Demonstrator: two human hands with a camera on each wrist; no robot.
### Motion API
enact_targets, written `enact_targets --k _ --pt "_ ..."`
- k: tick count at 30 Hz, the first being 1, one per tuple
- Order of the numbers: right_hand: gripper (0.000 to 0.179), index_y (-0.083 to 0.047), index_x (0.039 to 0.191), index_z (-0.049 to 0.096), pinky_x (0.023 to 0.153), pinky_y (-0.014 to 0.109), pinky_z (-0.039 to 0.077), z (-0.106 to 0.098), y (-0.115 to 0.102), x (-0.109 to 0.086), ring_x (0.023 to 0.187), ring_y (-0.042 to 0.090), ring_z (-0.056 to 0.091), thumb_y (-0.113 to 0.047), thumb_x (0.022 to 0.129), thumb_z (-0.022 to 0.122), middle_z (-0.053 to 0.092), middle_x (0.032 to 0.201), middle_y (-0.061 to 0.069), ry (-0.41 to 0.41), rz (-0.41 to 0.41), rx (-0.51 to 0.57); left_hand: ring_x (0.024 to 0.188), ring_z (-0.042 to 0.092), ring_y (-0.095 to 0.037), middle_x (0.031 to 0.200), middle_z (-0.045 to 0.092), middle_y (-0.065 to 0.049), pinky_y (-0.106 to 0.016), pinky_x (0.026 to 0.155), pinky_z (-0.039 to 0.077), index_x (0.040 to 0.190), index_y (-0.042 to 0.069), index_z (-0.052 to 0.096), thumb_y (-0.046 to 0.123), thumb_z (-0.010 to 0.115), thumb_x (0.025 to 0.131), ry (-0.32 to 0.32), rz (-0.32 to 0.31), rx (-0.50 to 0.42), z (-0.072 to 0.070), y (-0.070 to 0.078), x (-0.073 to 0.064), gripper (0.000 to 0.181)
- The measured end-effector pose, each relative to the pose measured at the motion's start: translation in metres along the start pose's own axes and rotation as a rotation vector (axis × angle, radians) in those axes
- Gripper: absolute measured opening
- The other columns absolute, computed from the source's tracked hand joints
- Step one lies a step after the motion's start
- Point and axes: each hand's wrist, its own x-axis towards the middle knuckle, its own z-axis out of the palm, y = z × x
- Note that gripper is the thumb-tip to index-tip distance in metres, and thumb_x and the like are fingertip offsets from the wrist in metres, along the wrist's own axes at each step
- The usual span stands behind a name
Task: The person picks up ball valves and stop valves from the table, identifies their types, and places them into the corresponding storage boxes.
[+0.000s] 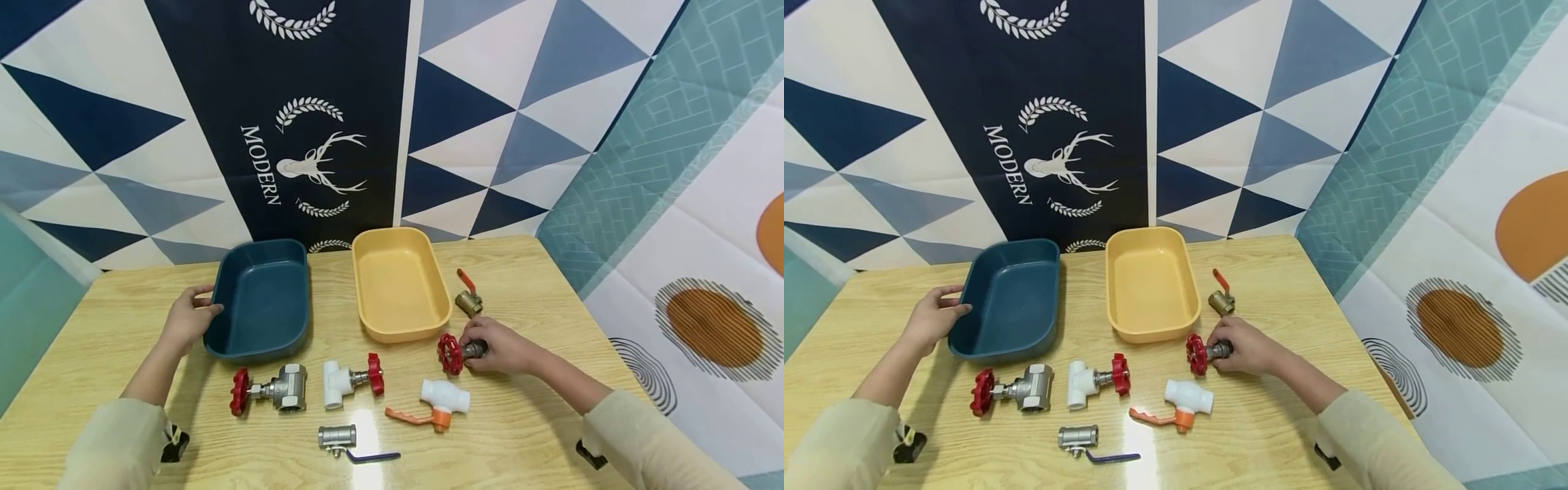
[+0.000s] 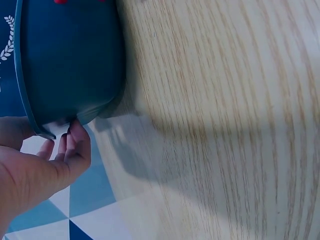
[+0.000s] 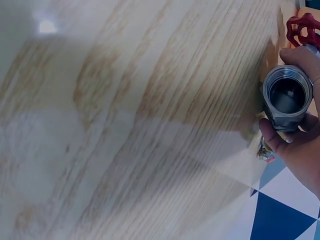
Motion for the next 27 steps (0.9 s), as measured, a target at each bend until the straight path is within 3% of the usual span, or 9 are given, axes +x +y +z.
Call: enact_targets --k 16,27 --pt "0.021 -0.011 0.095 0.067 0.076 0.028 0.049 -0.016 -0.013 -0.002 0.089 0.014 0.054 -0.011 0.074 0.072 0.058 0.099 0.004 0.029 0.011 -0.016 0.104 0.049 -0.035 0.122 0.040 -0.029 -0.029 0.072 0.050 0.141 -0.008 0.025 0.010 0.045 0.095 0.007 0.020 -0.005 0.000 -0.001 0.002 0.054" --pt "0.022 -0.010 0.096 0.067 0.073 0.026 0.048 -0.034 -0.024 0.001 0.088 0.014 0.053 -0.010 0.075 0.072 0.057 0.099 0.004 0.019 -0.019 -0.037 0.095 0.051 -0.030 0.113 0.043 -0.023 -0.029 0.068 0.051 0.141 -0.008 0.026 0.010 0.045 0.095 0.008 0.018 -0.005 0.000 -0.003 0.002 0.053"
